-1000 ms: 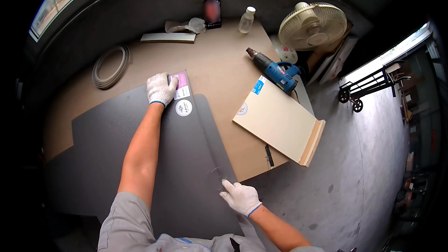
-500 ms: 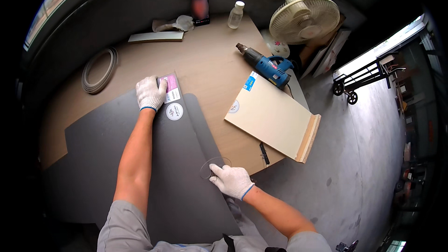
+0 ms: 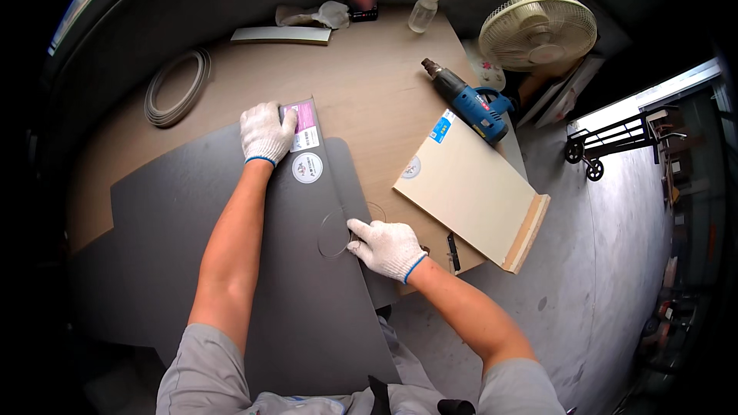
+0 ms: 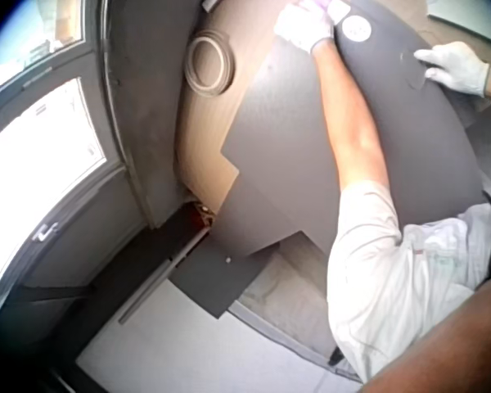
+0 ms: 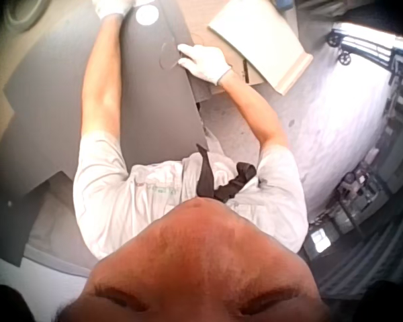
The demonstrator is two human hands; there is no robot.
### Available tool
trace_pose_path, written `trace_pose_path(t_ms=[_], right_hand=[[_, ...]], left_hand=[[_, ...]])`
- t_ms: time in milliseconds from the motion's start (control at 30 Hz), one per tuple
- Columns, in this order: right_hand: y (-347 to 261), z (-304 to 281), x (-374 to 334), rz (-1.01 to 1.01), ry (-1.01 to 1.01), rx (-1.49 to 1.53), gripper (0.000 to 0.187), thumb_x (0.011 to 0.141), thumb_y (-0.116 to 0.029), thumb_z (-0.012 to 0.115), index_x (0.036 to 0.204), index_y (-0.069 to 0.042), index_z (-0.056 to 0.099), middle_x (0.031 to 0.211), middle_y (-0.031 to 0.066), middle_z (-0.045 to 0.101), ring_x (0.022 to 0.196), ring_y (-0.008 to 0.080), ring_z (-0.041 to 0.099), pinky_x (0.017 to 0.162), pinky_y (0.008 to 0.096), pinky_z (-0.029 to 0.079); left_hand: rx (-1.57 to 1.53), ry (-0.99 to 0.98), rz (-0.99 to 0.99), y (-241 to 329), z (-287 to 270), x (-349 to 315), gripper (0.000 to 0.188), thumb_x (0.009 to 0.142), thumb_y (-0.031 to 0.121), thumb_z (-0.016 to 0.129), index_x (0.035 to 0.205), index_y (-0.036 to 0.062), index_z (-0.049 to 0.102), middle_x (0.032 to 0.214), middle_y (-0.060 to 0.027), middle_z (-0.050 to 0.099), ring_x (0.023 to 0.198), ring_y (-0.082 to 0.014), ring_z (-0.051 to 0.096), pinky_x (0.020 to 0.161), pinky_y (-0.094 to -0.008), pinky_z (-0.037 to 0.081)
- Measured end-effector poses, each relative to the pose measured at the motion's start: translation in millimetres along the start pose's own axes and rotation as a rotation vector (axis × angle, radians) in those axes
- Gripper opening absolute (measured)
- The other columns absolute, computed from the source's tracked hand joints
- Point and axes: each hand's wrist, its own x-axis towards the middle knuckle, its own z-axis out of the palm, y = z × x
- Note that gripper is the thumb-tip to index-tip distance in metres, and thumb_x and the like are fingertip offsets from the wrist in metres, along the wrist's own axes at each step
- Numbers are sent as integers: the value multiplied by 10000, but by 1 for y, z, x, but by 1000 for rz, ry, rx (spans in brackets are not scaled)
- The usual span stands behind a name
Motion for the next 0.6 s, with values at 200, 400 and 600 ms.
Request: trace_pose_path(t_ms=[200,400,600], right_hand=[[6,-11,31,-14,-2,-32,442,999,-424,685,1345,-149,674,947,159,752,880,361,751,759,475,591],[7,-15,43,-15,-15,-55,441,1005,-427,677,1340,-140,678,955,149,755,889,354,751,767,468,590],[4,-19,58,-11,-1,-62,427,1007,-402,675,1327,-118,676,948,172,768,889,370,755,761,486,591]], left_hand=[[13,14,12,-1,9,1,453,949,487,638,1026,60,767,1046,-156,756,1088,-306,676,1031,-451,435],[3,48,19,-2,13,1,444,948,482,640,1004,59,765,1021,-156,758,1058,-317,684,1010,-454,444],[41,21,10,-2,12,1,453,959,496,634,1023,65,759,1064,-154,756,1089,-305,677,1018,-454,440]])
